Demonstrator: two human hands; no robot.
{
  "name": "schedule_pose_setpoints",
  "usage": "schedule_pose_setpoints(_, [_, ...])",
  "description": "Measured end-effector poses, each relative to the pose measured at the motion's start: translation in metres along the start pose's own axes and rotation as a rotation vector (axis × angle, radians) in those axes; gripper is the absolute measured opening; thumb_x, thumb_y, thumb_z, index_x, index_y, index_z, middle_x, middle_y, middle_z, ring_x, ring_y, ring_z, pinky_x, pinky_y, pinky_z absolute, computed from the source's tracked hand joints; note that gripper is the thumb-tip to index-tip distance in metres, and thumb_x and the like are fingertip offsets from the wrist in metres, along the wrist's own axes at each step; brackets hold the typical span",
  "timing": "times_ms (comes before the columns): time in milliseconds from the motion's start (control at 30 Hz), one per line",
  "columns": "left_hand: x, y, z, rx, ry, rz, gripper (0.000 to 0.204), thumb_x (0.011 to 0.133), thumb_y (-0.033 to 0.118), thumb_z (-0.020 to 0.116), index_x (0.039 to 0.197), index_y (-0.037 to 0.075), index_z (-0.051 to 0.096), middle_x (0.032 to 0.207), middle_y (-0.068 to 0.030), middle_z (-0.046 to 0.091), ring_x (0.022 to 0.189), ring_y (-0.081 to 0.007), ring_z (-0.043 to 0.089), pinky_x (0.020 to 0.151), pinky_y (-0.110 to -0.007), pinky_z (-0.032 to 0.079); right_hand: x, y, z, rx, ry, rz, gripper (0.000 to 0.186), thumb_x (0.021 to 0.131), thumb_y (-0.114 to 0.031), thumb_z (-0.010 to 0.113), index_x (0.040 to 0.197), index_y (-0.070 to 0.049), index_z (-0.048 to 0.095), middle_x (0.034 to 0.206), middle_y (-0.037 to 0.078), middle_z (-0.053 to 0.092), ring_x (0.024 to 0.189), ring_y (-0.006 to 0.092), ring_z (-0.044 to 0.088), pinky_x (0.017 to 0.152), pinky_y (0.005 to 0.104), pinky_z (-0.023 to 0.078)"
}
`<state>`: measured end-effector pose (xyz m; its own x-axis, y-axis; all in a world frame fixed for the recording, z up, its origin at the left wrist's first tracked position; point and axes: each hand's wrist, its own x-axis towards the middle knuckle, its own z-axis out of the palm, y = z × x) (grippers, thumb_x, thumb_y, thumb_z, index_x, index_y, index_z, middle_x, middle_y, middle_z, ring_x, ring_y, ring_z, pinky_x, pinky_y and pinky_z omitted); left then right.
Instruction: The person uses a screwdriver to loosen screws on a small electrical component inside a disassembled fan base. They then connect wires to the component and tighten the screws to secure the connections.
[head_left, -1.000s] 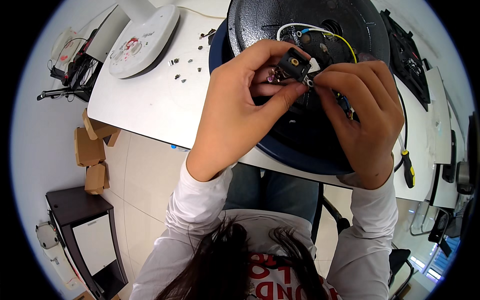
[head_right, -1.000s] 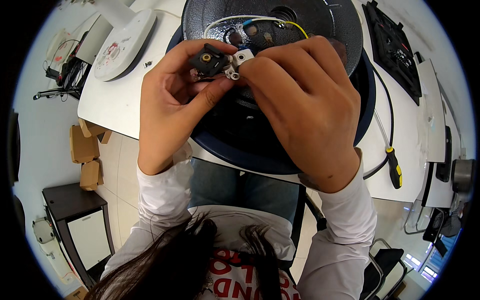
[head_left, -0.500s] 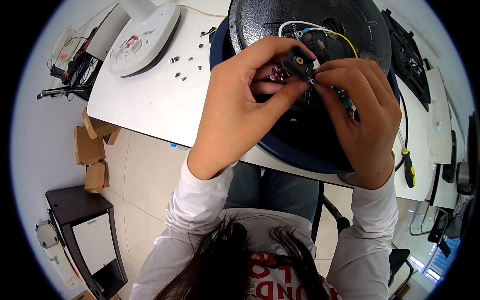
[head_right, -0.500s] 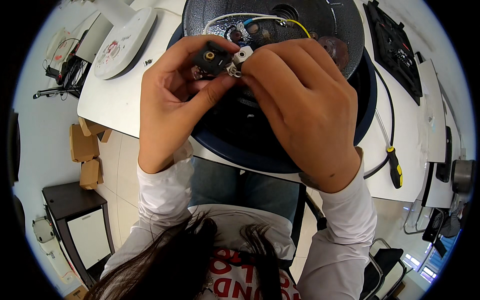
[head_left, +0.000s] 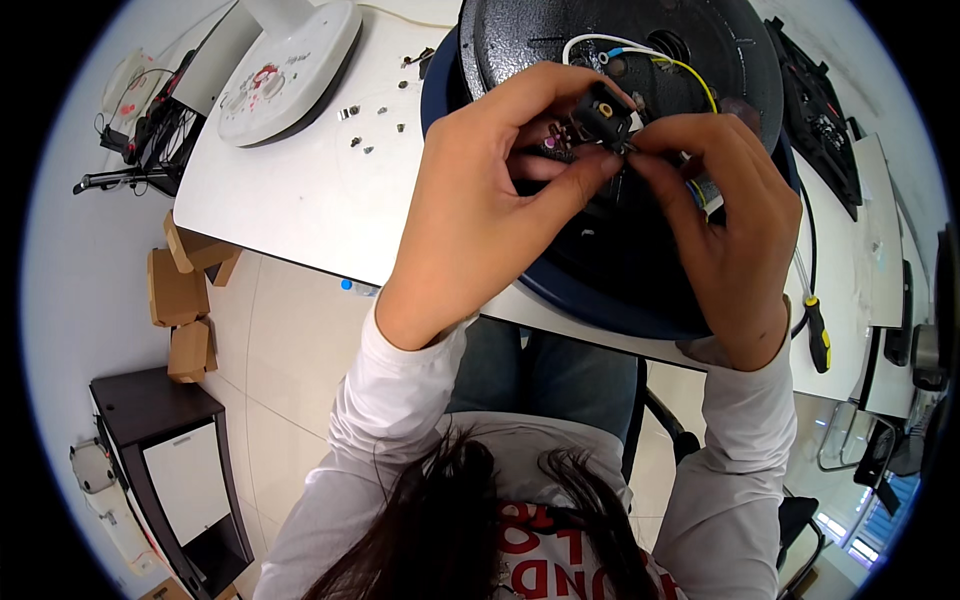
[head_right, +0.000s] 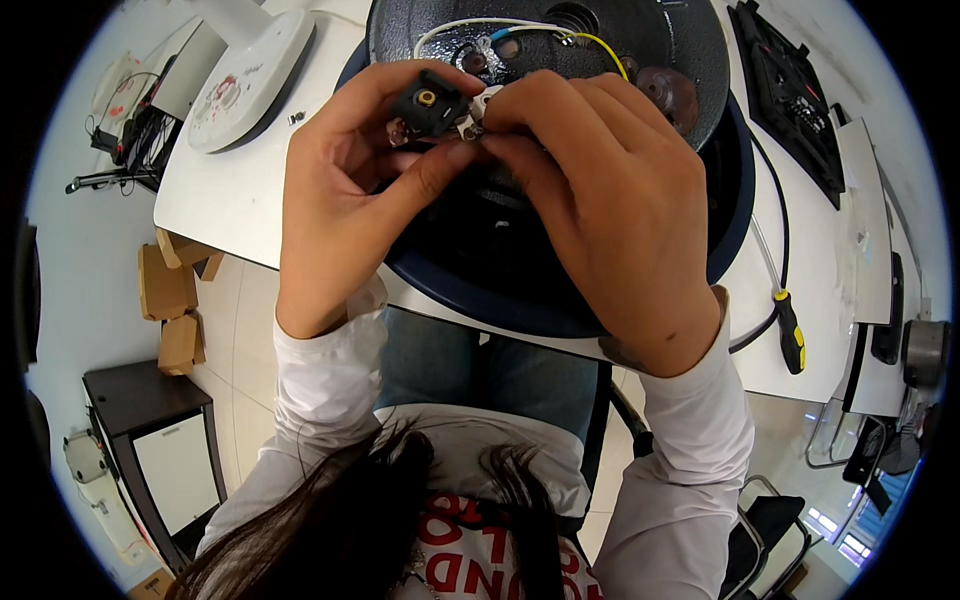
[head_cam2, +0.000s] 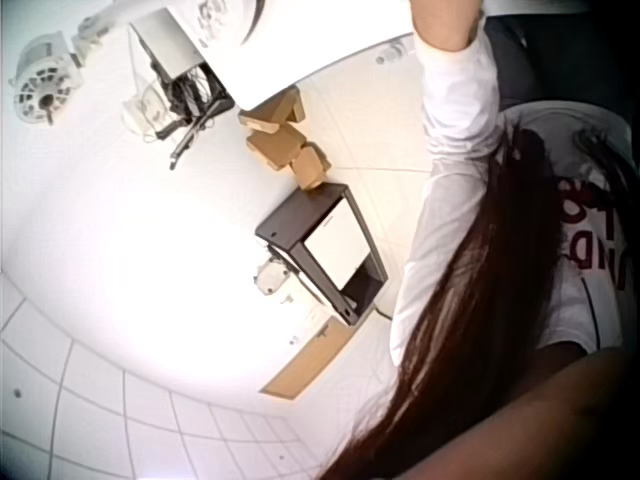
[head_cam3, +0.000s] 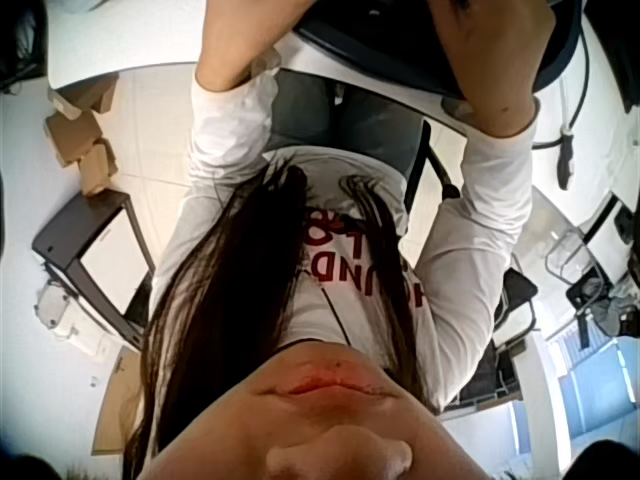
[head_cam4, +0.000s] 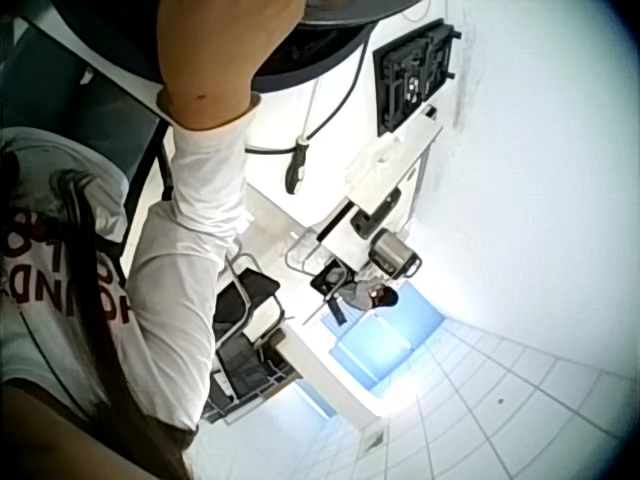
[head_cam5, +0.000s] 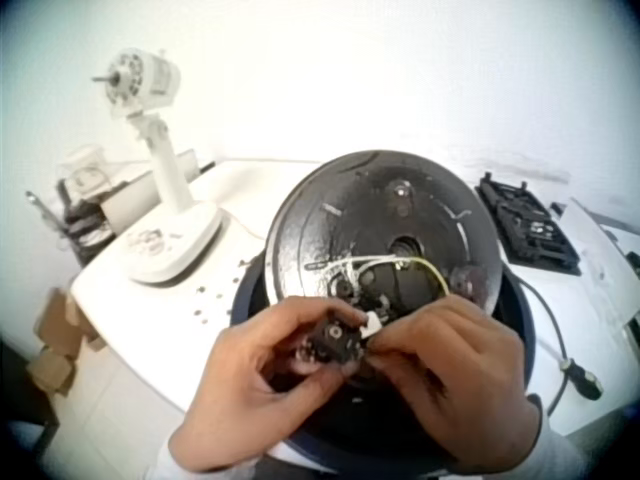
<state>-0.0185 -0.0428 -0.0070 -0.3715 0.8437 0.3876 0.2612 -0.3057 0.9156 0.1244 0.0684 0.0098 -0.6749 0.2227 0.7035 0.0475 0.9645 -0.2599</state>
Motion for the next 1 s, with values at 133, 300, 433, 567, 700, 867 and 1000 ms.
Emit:
schedule_pose_setpoints(133, [0.0001, 0.0006, -0.0005, 0.007, 0.0, -0.015, 0.035, 0.084, -0.005, 0.066, 0.118, -0.001, 0.057, 0.112, -0.0085, 0.065, 0.097, -0.0135, 0.065, 0.084, -0.023, 0.052, -0.0007, -0.0002, 0.0003, 0.054, 0.01, 0.053, 0.015, 0.077, 0.002, 0.072, 0.09, -0.001, 0.066, 0.084, 0.005, 0.067, 0.071, 0.0159, 0.06, 0.065, 0.0254, 0.047])
schedule_pose_setpoints(300, [0.0001, -0.0004, -0.0006, -0.003, 0.001, -0.025, 0.035, 0.085, -0.005, 0.065, 0.118, -0.001, 0.057, 0.111, -0.0093, 0.065, 0.094, -0.0154, 0.067, 0.083, -0.024, 0.053, -0.0004, -0.0021, -0.0024, 0.054, 0.0, 0.094, 0.014, 0.076, 0.003, 0.072, 0.089, -0.001, 0.068, 0.083, 0.006, 0.067, 0.074, 0.0157, 0.062, 0.068, 0.0257, 0.048])
schedule_pose_setpoints(433, [0.0007, -0.0003, -0.0009, -0.016, 0.015, -0.025, 0.034, 0.085, -0.005, 0.064, 0.118, -0.001, 0.056, 0.107, -0.0108, 0.066, 0.092, -0.0163, 0.068, 0.082, -0.024, 0.054, 0.0012, -0.002, -0.0045, 0.011, -0.006, 0.067, 0.016, 0.074, 0.005, 0.072, 0.089, -0.001, 0.069, 0.084, 0.007, 0.068, 0.077, 0.0192, 0.064, 0.071, 0.0273, 0.049])
schedule_pose_setpoints(567, [0.0015, -0.0018, -0.0006, -0.063, 0.007, -0.033, 0.034, 0.085, -0.006, 0.064, 0.118, -0.002, 0.056, 0.102, -0.0112, 0.067, 0.089, -0.0163, 0.068, 0.081, -0.024, 0.054, 0.0007, 0.0, -0.0029, 0.012, 0.01, 0.01, 0.017, 0.074, 0.006, 0.072, 0.09, -0.001, 0.068, 0.087, 0.008, 0.069, 0.08, 0.0226, 0.065, 0.073, 0.0291, 0.05])
schedule_pose_setpoints(700, [0.002, 0.0001, -0.0021, -0.075, 0.005, -0.044, 0.034, 0.085, -0.007, 0.064, 0.118, -0.002, 0.056, 0.1, -0.0108, 0.067, 0.087, -0.0157, 0.068, 0.079, -0.023, 0.054, 0.0028, 0.0016, 0.0015, 0.031, 0.051, -0.01, 0.016, 0.073, 0.002, 0.072, 0.087, -0.004, 0.068, 0.083, 0.008, 0.066, 0.077, 0.0254, 0.064, 0.068, 0.0319, 0.049])
schedule_pose_setpoints(867, [0.001, 0.001, 0.0012, -0.109, 0.037, -0.055, 0.033, 0.085, -0.006, 0.065, 0.117, -0.002, 0.057, 0.098, -0.0098, 0.067, 0.085, -0.0144, 0.068, 0.074, -0.021, 0.054, 0.0047, -0.0039, 0.0021, 0.015, 0.053, 0.076, 0.015, 0.073, 0.0, 0.073, 0.086, -0.005, 0.067, 0.08, 0.008, 0.065, 0.074, 0.0267, 0.062, 0.064, 0.0333, 0.049])
schedule_pose_setpoints(1000, [0.0031, 0.003, 0.0026, -0.133, 0.04, -0.105, 0.034, 0.084, -0.006, 0.066, 0.117, -0.001, 0.058, 0.097, -0.0086, 0.067, 0.082, -0.0137, 0.068, 0.07, -0.02, 0.053, 0.0043, -0.0002, 0.0028, 0.009, 0.08, 0.051, 0.016, 0.071, 0.001, 0.074, 0.085, -0.005, 0.067, 0.08, 0.008, 0.065, 0.074, 0.0256, 0.062, 0.064, 0.0334, 0.048])
